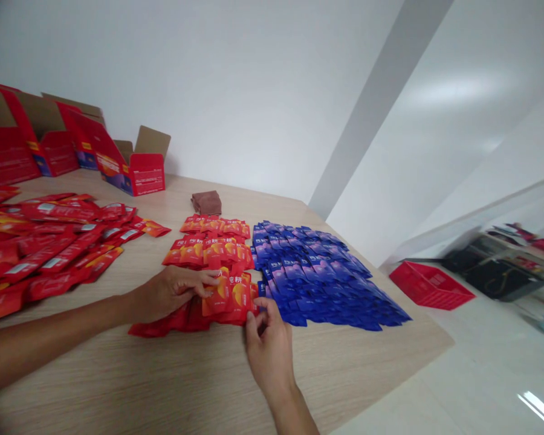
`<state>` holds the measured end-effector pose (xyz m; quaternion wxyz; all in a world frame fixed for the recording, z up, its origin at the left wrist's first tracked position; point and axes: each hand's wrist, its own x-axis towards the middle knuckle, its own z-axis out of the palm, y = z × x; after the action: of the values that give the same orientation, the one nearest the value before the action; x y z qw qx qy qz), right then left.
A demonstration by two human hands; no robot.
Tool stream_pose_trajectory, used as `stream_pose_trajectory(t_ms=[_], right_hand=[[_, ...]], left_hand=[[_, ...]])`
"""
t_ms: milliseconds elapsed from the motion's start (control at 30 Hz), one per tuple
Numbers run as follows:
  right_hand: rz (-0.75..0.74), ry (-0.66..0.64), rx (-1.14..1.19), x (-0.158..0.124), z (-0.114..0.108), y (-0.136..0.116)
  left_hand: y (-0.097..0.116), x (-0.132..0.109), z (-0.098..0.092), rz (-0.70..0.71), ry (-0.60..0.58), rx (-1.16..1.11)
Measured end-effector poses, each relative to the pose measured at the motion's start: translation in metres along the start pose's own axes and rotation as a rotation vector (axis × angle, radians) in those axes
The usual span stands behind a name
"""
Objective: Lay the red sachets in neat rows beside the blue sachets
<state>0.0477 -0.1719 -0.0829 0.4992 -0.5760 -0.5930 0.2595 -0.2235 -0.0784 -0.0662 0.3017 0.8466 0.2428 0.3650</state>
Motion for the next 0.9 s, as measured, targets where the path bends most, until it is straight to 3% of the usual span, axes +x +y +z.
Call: stream_pose_trajectory(t_ms=[300,667,767,900], right_hand=[[0.141,-0.013,0.213,0.0,0.006,0.001],[0.105,0.044,0.093,0.001,0.0,0.004],[0.102,0.042,0.075,0.0,0.0,0.004],[0.1,0.043,0.051,-0.001,0.0,0.002]], left_hand=[[0.016,-0.003,0.002,-0.044,-0.067,-0.008],[0.024,0.0,0.002,-0.075,-0.055,0.086],[0.024,-0.001,-0.015,-0.05,-0.042,0.158],[0.001,0.002,-0.074,-0.17,0.015,0.499]])
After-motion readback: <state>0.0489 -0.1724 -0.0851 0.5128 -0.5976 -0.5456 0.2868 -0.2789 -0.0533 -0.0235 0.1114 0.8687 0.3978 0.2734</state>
